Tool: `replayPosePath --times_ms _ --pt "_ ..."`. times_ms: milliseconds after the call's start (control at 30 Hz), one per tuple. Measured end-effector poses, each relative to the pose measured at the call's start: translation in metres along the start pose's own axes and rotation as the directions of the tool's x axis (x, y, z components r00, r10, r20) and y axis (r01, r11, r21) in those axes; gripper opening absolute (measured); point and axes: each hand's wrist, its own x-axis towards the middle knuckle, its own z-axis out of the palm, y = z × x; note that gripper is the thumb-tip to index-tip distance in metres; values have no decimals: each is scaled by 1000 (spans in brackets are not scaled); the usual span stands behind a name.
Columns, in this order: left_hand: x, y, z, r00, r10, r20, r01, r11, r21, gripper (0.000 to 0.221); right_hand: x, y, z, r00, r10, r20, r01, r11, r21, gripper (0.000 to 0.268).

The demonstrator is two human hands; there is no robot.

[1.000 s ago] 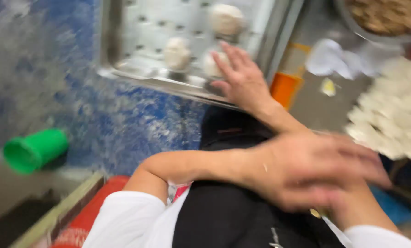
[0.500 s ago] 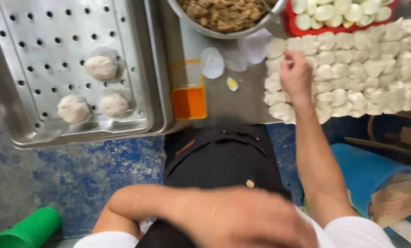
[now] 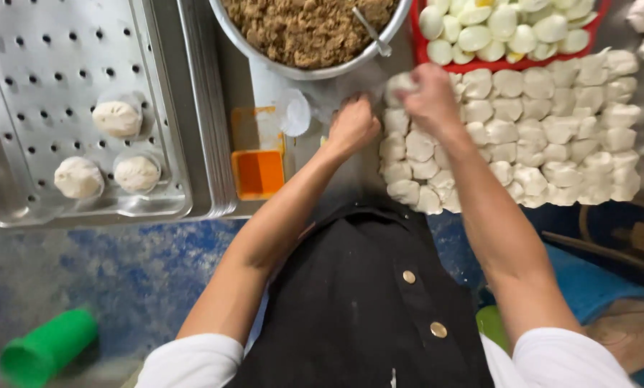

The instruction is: Preparing siopao buns by placing meat filling and a slice of hard-boiled egg into dough, folding it closed, and placing it on a liner in a steamer tray.

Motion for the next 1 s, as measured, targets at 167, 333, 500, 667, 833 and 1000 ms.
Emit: replayPosePath --times_ms 167,333,500,667,833,1000 --pt "-14 20 -25 994 -110 -16 96 923 -373 35 -38 -41 -79 939 268 -218 -139 870 472 33" --pt "-27 56 -67 963 43 264 267 -103 -958 77 -59 -157 -125 977 -66 -204 152 884 442 52" --pt "-47 107 -130 875 266 404 483 -518 -706 91 -23 -213 -63 965 127 -228 -67 964 256 76" --pt "-49 154 -171 968 189 166 222 -334 -916 93 -4 -227 -112 902 -125 -413 181 979 99 76" --pt "-37 139 -179 985 167 34 101 -408 -908 98 24 -265 -72 815 374 -443 -163 881 444 80" --pt "-32 68 -108 974 212 -78 -90 44 -995 88 -12 -174 -94 875 -149 -460 192 980 47 85"
